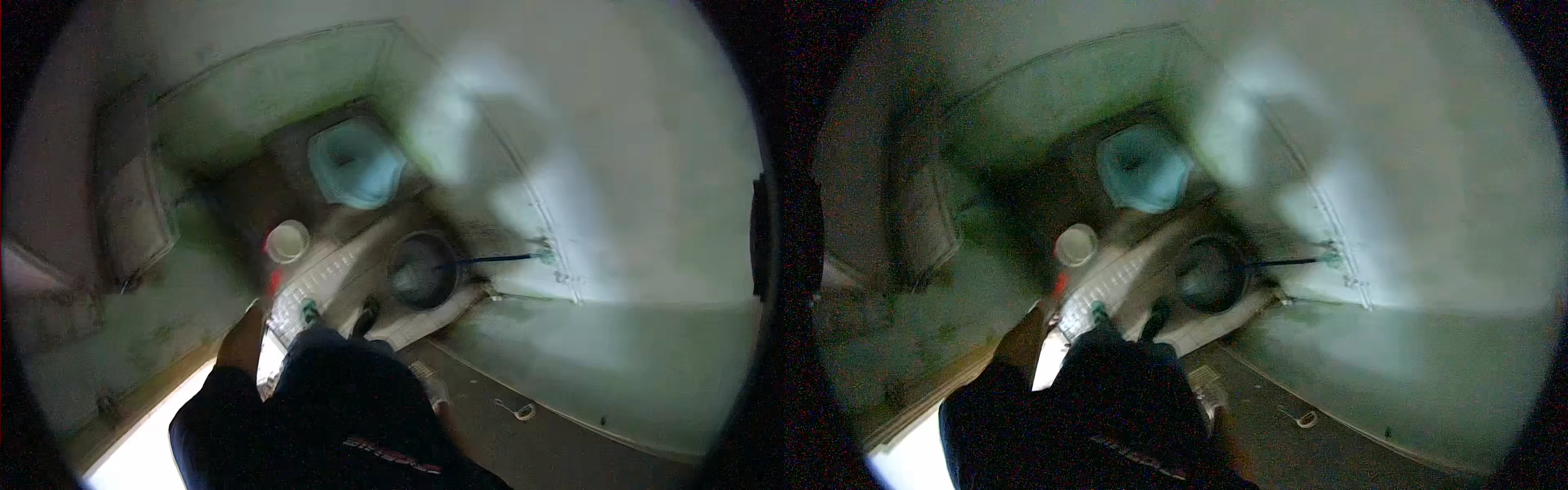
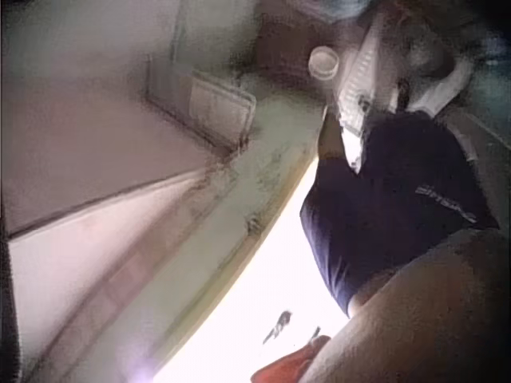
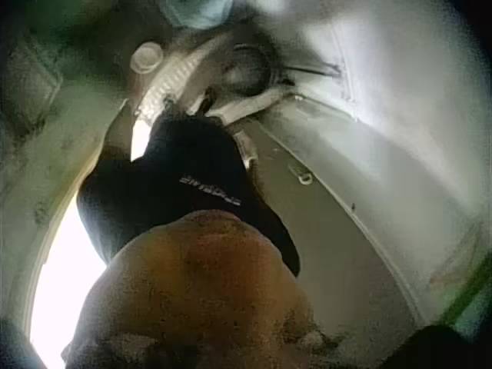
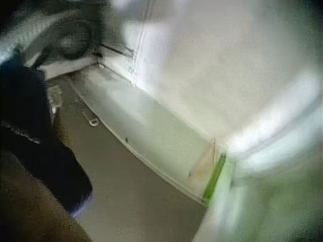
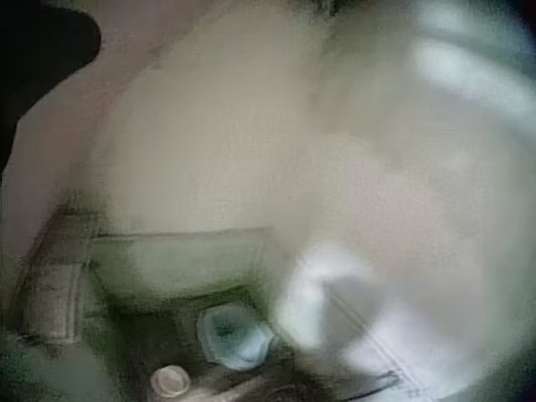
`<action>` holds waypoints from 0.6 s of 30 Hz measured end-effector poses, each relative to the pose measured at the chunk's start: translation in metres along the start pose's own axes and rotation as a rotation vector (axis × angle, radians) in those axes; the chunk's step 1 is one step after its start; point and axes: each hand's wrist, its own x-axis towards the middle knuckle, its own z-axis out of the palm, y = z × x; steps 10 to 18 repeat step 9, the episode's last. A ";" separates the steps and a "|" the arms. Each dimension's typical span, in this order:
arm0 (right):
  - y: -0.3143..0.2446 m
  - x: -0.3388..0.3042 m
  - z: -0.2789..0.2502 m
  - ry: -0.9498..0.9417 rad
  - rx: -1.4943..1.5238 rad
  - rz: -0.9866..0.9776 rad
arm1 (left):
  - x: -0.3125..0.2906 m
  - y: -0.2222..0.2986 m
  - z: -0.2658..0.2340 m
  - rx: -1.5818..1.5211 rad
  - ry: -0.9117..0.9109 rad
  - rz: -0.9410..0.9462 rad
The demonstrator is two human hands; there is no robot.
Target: The person dips a paint roller attached to an extension pole into a paint bucket and applies paint across the bathroom walls.
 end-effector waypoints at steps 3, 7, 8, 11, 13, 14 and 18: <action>0.016 0.005 -0.003 -0.381 -0.144 0.338 | 0.035 0.031 0.035 -0.311 -0.047 -1.072; -0.017 0.022 -0.032 -0.287 0.841 0.809 | 0.076 0.072 0.067 0.794 -0.129 -0.919; -0.027 0.024 -0.049 -0.236 0.942 0.826 | 0.084 0.079 0.066 0.810 -0.129 -0.895; -0.042 0.017 -0.040 -0.195 1.032 0.846 | 0.086 0.084 0.067 0.813 -0.126 -0.884; -0.042 0.017 -0.040 -0.195 1.032 0.846 | 0.086 0.084 0.067 0.813 -0.126 -0.884; -0.042 0.017 -0.040 -0.195 1.032 0.846 | 0.086 0.084 0.067 0.813 -0.126 -0.884; -0.042 0.017 -0.040 -0.195 1.032 0.846 | 0.086 0.084 0.067 0.813 -0.126 -0.884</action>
